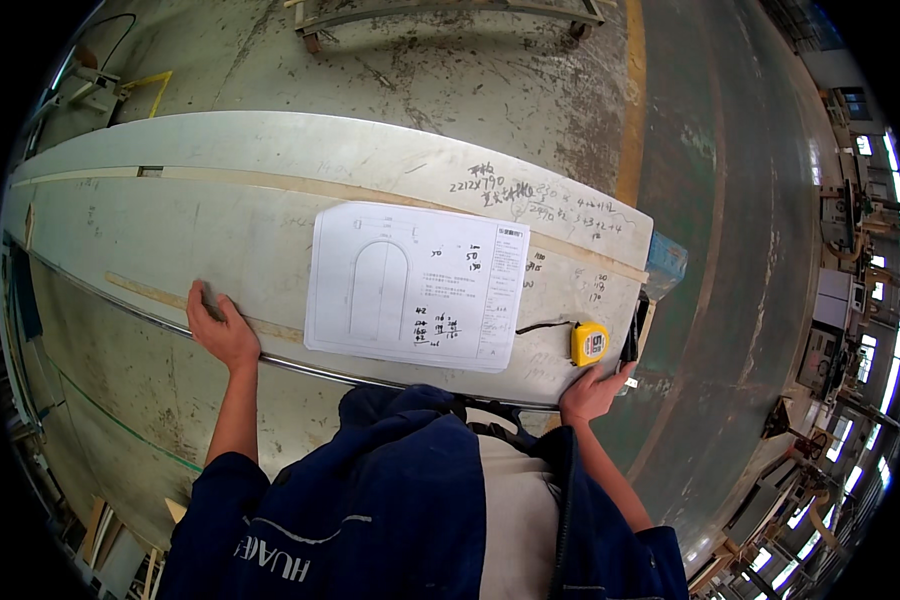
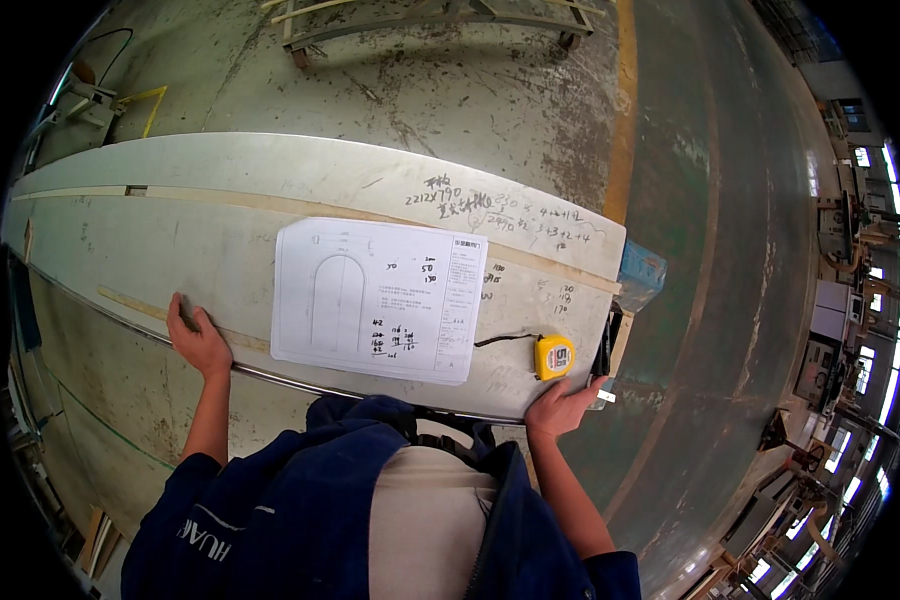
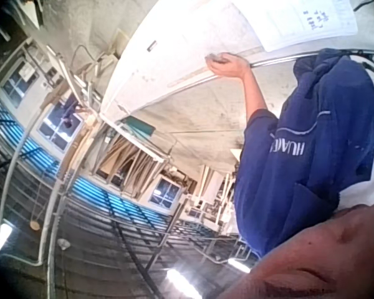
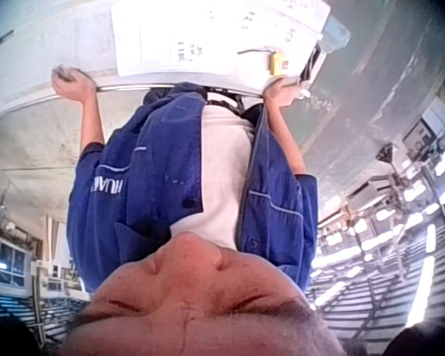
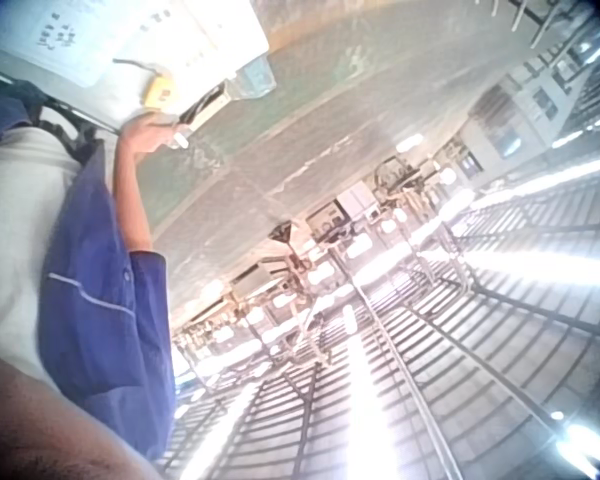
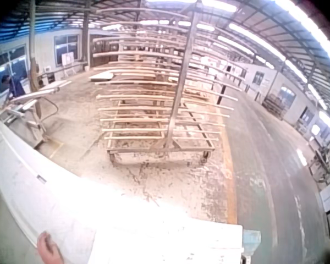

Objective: The person uses a table saw to cut a wooden plank into smaller pieces, guiding the wood along the fence and removing the cut pieces. They then pick up a long metal profile, walk to a workbench, and place it down before returning to the saw to cut another piece of wood.

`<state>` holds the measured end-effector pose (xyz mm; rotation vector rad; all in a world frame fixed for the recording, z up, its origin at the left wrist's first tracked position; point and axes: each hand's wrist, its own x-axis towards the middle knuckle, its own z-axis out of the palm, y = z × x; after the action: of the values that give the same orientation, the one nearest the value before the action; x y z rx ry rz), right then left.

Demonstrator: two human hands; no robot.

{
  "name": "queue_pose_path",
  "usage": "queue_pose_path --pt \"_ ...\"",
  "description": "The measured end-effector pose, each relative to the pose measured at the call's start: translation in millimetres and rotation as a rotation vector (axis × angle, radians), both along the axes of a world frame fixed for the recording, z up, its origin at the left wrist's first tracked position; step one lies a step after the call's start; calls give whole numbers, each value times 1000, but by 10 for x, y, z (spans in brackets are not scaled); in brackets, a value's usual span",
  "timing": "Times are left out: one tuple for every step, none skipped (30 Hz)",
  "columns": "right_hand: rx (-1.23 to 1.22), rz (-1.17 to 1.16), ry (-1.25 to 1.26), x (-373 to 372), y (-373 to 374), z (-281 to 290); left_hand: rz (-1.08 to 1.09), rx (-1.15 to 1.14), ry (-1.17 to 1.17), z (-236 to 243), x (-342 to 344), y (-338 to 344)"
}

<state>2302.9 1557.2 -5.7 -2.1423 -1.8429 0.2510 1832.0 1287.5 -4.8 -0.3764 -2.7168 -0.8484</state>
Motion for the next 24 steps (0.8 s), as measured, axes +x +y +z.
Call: queue_pose_path --pt "3 3 -2 1 1 -3 11 -4 11 25 20 26" --pt "2 3 -1 5 -1 -7 21 -8 22 39 31 40" --pt "1 3 1 9 -2 -11 24 8 15 39 32 41" --pt "1 3 3 13 -3 -15 26 23 9 39 33 41" --pt "1 1 -4 16 -2 -22 28 38 2 37 34 39" --pt "3 -2 -11 19 -1 -27 27 40 4 24 32 33" --pt "4 -5 -18 21 -1 -31 26 42 6 2 28 21" --pt "4 -5 -19 24 -3 -33 25 44 7 -9 25 14" --pt "4 -4 -19 25 -1 -33 24 73 4 -7 29 22" --pt "5 -3 -19 25 0 -33 24 101 1 -4 35 37" --pt "3 -3 -18 24 -1 -31 23 129 -2 -3 36 48" --pt "1 -1 -15 19 1 -28 16 138 7 -15 26 41" --pt "0 0 -13 14 2 -24 10 147 15 -36 10 26" --pt "-6 -4 -14 5 4 -15 4 156 23 -47 2 17" --pt "-12 -10 -16 -2 1 -4 13 142 3 -36 2 20" --pt "-18 -15 -17 -5 -2 2 22 128 -17 -13 2 25" --pt "-16 -14 -16 0 -3 0 31 114 -37 -2 3 28" --pt "-14 -11 -14 3 -2 -2 33 109 -46 2 6 23" --pt "-13 -9 -12 8 -1 -5 34 105 -55 6 10 19" --pt "-10 -6 -14 15 -2 -12 36 101 -63 11 12 16" --pt "-7 -3 -16 24 -3 -22 32 98 -52 13 12 14" --pt "-4 1 -18 30 -3 -25 28 94 -40 16 12 11" --pt "-5 1 -17 32 -2 -23 24 91 -27 21 12 8" --pt "-7 1 -21 26 -2 -22 25 99 -36 -1 5 3"
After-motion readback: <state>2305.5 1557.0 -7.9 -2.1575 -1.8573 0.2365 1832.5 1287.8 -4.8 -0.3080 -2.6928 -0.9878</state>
